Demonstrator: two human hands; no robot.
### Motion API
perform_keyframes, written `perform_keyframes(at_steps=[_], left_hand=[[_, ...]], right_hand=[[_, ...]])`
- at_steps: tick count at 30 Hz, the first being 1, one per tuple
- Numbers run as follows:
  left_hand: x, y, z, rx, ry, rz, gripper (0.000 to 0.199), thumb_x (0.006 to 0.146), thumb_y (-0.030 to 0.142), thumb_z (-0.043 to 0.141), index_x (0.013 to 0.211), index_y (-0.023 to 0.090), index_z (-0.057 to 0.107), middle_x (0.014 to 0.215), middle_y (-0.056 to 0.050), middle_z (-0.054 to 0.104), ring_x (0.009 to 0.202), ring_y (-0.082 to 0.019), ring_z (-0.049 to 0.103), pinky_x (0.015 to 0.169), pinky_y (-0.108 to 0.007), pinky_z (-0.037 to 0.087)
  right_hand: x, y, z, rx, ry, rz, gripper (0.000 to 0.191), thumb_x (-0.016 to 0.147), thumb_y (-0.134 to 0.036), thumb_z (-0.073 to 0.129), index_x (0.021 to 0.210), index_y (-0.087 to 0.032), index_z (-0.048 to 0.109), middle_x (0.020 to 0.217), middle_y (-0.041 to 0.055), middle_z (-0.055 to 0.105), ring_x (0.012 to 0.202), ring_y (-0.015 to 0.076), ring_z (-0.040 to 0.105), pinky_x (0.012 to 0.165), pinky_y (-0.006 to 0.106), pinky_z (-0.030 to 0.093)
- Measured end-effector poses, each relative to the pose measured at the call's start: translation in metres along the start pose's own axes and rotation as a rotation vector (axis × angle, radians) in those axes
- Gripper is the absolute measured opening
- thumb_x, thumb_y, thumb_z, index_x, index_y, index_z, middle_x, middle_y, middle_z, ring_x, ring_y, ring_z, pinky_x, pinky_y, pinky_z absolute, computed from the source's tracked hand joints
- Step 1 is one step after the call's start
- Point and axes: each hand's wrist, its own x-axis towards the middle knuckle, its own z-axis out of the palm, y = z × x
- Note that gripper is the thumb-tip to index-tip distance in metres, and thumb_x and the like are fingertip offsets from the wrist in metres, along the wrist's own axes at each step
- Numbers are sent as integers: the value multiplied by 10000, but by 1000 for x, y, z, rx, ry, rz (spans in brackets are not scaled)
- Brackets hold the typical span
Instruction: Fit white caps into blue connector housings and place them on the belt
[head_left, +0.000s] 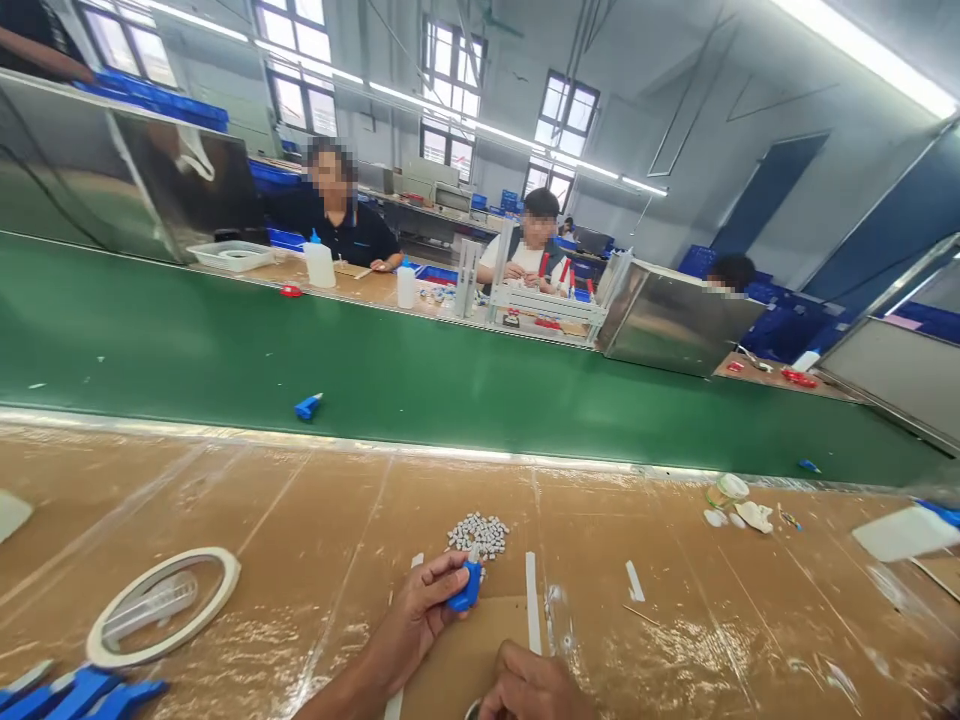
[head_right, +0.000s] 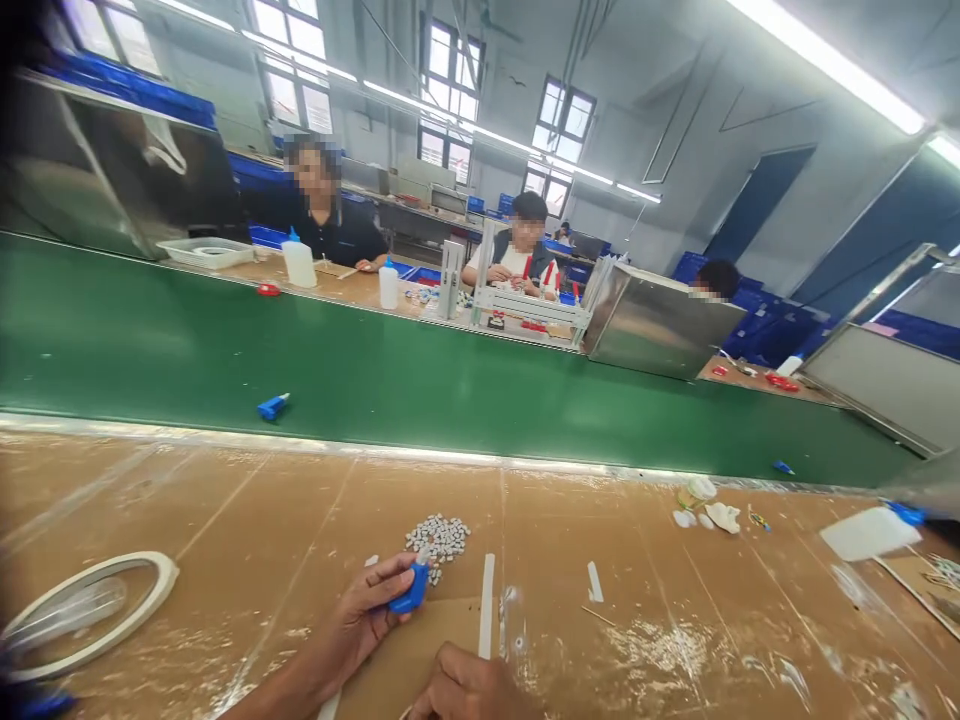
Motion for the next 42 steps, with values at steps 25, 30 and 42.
perform_keyframes(at_steps=[25, 30, 42], left_hand=[[-12, 15, 7, 108, -87, 15, 419, 539, 460, 917, 795, 160, 775, 636, -7, 632, 588, -107, 598, 500, -181, 434], [-14, 14, 9, 118, -128, -6, 401, 573, 446, 904, 812, 153, 774, 677, -28, 661, 601, -114, 591, 512, -191, 450], [-24, 1, 21, -126, -151, -298, 234, 620, 266, 849, 705, 88, 724, 603, -18, 621, 470, -75, 597, 446, -138, 446]], right_hand=[[0, -34, -26, 84, -68, 167, 300, 1020, -369, 460, 852, -208, 650, 838, 34, 654, 712, 163, 587, 680, 265, 471], [-1, -33, -25, 197, 11, 288, 244, 1000, -356, 482, 856, -219, 625, 842, 23, 653, 740, 175, 573, 699, 288, 455], [11, -19, -24, 603, 537, 250, 251, 955, -441, 586, 849, -230, 670, 784, 30, 655, 604, 148, 575, 508, 236, 457]])
